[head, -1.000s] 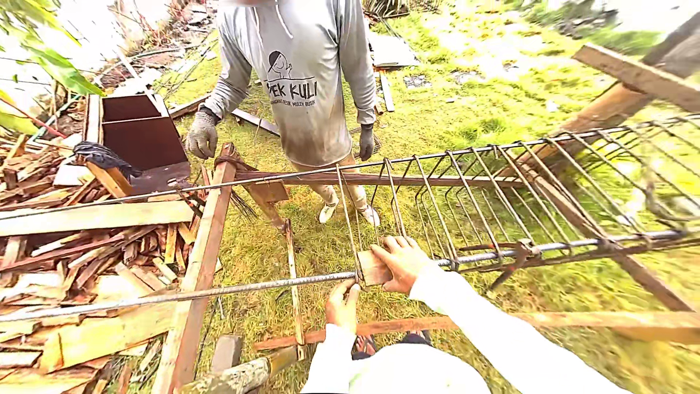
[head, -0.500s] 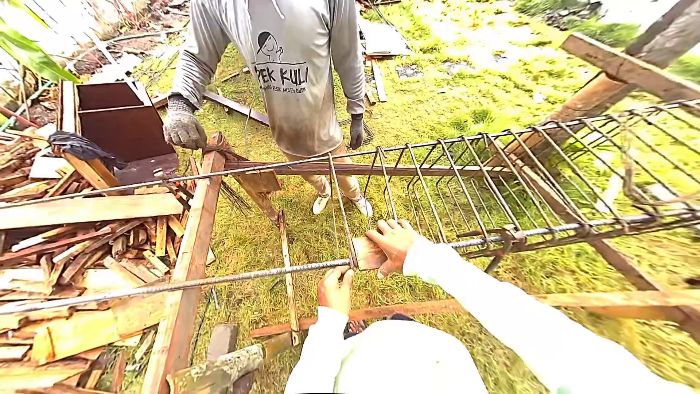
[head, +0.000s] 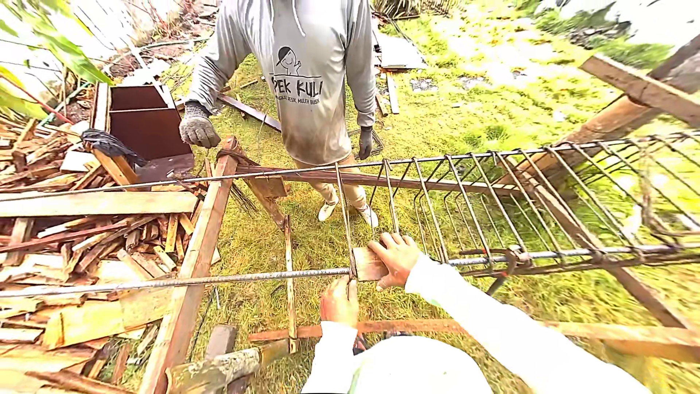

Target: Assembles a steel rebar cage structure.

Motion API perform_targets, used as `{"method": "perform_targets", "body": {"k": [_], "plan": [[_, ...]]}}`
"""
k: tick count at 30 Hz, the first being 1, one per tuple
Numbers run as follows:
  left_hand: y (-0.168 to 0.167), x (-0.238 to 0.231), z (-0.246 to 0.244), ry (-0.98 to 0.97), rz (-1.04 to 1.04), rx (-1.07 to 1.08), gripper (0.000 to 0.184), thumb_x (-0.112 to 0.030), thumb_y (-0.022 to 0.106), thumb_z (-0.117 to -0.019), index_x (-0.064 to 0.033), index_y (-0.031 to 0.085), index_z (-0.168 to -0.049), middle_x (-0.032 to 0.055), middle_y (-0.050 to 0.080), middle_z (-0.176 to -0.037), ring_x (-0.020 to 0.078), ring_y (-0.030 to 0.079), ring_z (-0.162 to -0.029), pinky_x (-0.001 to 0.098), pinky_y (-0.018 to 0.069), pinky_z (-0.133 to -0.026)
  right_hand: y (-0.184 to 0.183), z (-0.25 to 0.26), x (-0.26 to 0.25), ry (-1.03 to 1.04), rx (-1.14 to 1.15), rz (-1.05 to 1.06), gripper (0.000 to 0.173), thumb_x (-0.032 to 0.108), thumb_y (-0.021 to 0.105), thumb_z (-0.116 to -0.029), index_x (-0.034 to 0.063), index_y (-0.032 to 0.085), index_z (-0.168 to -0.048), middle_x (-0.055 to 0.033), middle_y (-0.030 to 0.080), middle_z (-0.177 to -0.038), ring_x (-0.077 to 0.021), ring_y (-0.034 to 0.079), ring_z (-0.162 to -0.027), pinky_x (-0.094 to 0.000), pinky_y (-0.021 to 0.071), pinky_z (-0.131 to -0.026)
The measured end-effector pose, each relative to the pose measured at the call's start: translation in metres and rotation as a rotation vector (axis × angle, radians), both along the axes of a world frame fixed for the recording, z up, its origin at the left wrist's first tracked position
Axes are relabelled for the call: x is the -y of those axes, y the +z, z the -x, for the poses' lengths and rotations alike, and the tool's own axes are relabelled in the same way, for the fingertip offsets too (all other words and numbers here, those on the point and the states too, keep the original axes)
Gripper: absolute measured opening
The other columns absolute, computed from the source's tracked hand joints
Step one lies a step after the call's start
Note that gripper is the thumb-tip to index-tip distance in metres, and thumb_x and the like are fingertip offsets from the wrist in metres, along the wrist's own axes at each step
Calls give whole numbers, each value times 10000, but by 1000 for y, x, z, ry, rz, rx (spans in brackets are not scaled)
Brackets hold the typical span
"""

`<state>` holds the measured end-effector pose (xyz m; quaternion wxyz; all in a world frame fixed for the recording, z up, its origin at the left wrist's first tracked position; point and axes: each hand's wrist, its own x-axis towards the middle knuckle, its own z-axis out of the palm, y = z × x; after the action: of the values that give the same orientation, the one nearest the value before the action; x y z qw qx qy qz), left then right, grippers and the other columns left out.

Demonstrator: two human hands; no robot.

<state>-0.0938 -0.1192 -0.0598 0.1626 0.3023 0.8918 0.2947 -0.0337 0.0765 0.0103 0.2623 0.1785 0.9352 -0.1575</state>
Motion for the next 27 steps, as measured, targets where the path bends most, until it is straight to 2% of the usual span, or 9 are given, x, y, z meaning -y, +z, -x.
{"method": "perform_targets", "body": {"k": [3,6,9,11,13,17,21,25,27], "plan": [[36,-4,5,-9,229,95,396,-378,520,-1056,-138,707,-1309,75,722,-1254,243,679,-1176,479,518,-1036,-5,-7,1,-47,-59,31,1022,574,847,-765,229,357,-1594,-200,407,-1550,-428,361,-1444,-654,286,-1161],[41,-8,16,23,91,-74,349,-343,599,-1018,-109,743,-1233,106,734,-1186,311,664,-1163,499,523,-1012,-9,-14,0,-69,-85,33,1011,583,837,-770,242,358,-1592,-184,407,-1550,-415,373,-1436,-651,291,-1157],[35,-20,32,-75,151,-145,404,-390,607,-1005,-143,716,-1306,63,689,-1320,302,571,-1307,511,415,-1112,-14,-19,0,-93,-116,54,1008,574,849,-761,245,373,-1586,-181,428,-1535,-413,381,-1431,-657,292,-1155],[33,-28,35,-154,215,-59,408,-369,566,-1033,-138,691,-1345,51,702,-1308,244,583,-1313,480,330,-1193,-12,-19,-1,-100,-115,76,1019,567,849,-764,240,361,-1597,-189,413,-1557,-421,359,-1451,-665,271,-1166],[27,-29,36,-210,161,-13,395,-289,554,-1035,-90,680,-1351,84,713,-1284,249,616,-1274,455,354,-1191,-13,-20,-2,-103,-117,82,1016,550,850,-770,237,355,-1600,-195,414,-1552,-426,355,-1451,-670,257,-1169],[24,-25,43,-228,105,89,387,-238,553,-1018,-103,675,-1360,66,693,-1325,227,584,-1310,445,327,-1206,-13,-19,-2,-101,-112,99,993,530,851,-782,249,359,-1598,-174,404,-1563,-413,349,-1455,-669,278,-1158],[28,-29,50,-173,106,243,391,-301,640,-1002,-114,688,-1342,72,702,-1303,197,629,-1254,417,435,-1140,-10,-17,-5,-85,-94,130,972,505,860,-785,256,374,-1590,-181,411,-1551,-419,361,-1441,-671,306,-1137],[22,-35,42,14,62,246,351,-363,752,-932,-147,750,-1209,3,768,-1125,117,713,-1073,404,537,-1022,-13,-17,-6,-63,-115,141,995,505,870,-773,242,371,-1593,-182,408,-1557,-426,367,-1437,-671,315,-1136],[14,-38,35,72,60,170,369,-396,789,-885,-157,745,-1162,-27,775,-1058,118,710,-1048,439,500,-1044,-12,-19,-6,-63,-131,145,1031,528,870,-764,257,343,-1607,-181,394,-1568,-424,326,-1468,-682,280,-1157]]}}
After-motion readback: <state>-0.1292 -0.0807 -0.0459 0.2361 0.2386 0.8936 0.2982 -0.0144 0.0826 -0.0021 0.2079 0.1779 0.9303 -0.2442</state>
